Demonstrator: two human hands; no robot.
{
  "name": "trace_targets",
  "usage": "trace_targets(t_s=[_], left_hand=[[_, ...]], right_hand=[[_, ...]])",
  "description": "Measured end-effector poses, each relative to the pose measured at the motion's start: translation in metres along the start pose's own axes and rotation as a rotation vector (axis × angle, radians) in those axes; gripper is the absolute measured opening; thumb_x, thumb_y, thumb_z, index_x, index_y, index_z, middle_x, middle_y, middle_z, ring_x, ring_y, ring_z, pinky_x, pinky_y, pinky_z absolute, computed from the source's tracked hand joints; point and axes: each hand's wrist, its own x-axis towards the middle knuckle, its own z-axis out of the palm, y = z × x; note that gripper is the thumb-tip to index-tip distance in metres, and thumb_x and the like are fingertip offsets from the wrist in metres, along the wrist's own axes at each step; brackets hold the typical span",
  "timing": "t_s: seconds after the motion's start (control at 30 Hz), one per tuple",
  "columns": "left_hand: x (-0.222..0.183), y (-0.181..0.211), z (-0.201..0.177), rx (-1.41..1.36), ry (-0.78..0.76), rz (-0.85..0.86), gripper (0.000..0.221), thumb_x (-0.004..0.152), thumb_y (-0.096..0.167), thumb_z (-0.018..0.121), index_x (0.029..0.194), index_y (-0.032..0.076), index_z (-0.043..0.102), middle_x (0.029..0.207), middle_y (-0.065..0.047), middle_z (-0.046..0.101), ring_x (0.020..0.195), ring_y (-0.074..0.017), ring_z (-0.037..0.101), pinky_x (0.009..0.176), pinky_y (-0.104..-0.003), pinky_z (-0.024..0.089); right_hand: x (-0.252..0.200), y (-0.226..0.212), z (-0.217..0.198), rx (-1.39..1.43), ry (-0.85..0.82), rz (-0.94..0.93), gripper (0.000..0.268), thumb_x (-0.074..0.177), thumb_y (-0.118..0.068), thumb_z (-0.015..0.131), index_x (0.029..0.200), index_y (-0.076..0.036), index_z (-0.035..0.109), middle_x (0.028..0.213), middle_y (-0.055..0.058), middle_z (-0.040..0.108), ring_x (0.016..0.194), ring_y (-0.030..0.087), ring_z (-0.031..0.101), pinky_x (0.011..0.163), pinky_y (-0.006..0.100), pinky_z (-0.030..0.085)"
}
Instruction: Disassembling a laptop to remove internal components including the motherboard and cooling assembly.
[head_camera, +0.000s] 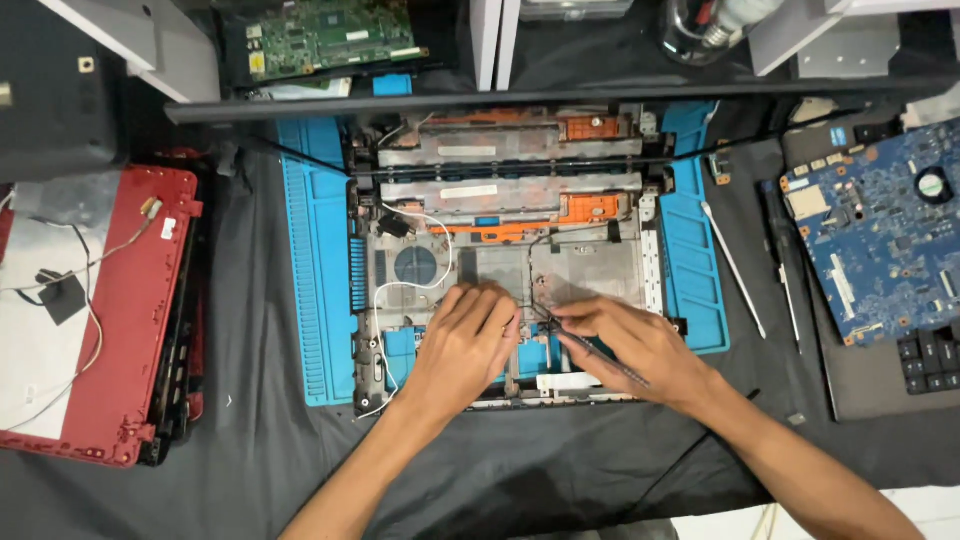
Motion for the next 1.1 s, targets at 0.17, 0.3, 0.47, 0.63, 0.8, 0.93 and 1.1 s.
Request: trace_targets(t_s=[0.17,0.3,0.47,0.63,0.8,0.93,1.1], left_hand=[[-0.002,0.0,-0.002,0.05,0.009,-0.009,0.012,0.093,0.006,0.069,0.097,0.002,0.058,0.092,-0.012,0.062,0.089,-0.0307,0.062,0.088,-0.045,0.047],[-0.002,0.0,0.001,-0.021,0.007,-0.027,0.017,0.093,0.009,0.069,0.104,0.001,0.058,0.1,-0.015,0.061,0.097,-0.0347,0.06,0.09,-0.046,0.047],[0.001,-0.003,0.002,-0.043,-0.014,-0.067,0.024,0.093,0.007,0.069,0.114,0.0,0.059,0.108,-0.016,0.059,0.102,-0.0367,0.057,0.091,-0.047,0.047],[0.008,-0.006,0.004,-0.064,-0.048,-0.113,0.029,0.087,0.008,0.072,0.113,0.001,0.06,0.109,-0.015,0.06,0.1,-0.0362,0.057,0.089,-0.047,0.047],[0.027,-0.009,0.016,0.005,-0.051,-0.056,0.028,0.087,0.008,0.073,0.111,0.001,0.06,0.109,-0.017,0.06,0.102,-0.038,0.057,0.089,-0.049,0.047],[0.031,-0.012,0.016,-0.008,-0.093,-0.018,0.023,0.085,0.007,0.073,0.105,0.003,0.062,0.105,-0.015,0.06,0.105,-0.0371,0.058,0.094,-0.049,0.047],[0.03,-0.013,0.011,-0.155,-0.078,-0.13,0.016,0.087,0.001,0.072,0.101,0.002,0.065,0.101,-0.014,0.064,0.099,-0.0358,0.061,0.087,-0.045,0.05]], right_hand=[[0.003,0.0,0.002,-0.029,-0.018,-0.017,0.024,0.084,-0.004,0.08,0.102,0.0,0.065,0.111,0.013,0.074,0.093,0.026,0.076,0.073,0.033,0.063],[-0.001,0.002,0.004,-0.057,0.047,-0.038,0.022,0.083,0.001,0.08,0.099,0.002,0.064,0.113,0.015,0.074,0.093,0.026,0.076,0.074,0.031,0.064],[-0.002,0.002,0.004,-0.034,0.12,0.001,0.019,0.084,0.006,0.078,0.095,0.003,0.063,0.115,0.018,0.073,0.093,0.025,0.077,0.077,0.03,0.064],[0.002,0.001,0.002,-0.018,0.078,-0.043,0.02,0.084,0.005,0.079,0.095,0.004,0.063,0.115,0.018,0.074,0.093,0.026,0.077,0.076,0.03,0.064],[-0.002,0.005,0.004,0.021,0.118,-0.02,0.019,0.085,0.005,0.078,0.096,0.003,0.064,0.116,0.017,0.074,0.093,0.025,0.077,0.076,0.03,0.064],[0.003,0.003,0.001,0.051,0.116,0.022,0.019,0.086,0.004,0.079,0.098,0.003,0.064,0.115,0.017,0.074,0.094,0.024,0.077,0.076,0.03,0.064],[0.004,0.016,0.001,0.139,0.14,0.052,0.021,0.086,0.001,0.079,0.103,0.005,0.066,0.116,0.018,0.073,0.099,0.024,0.076,0.078,0.03,0.063]])
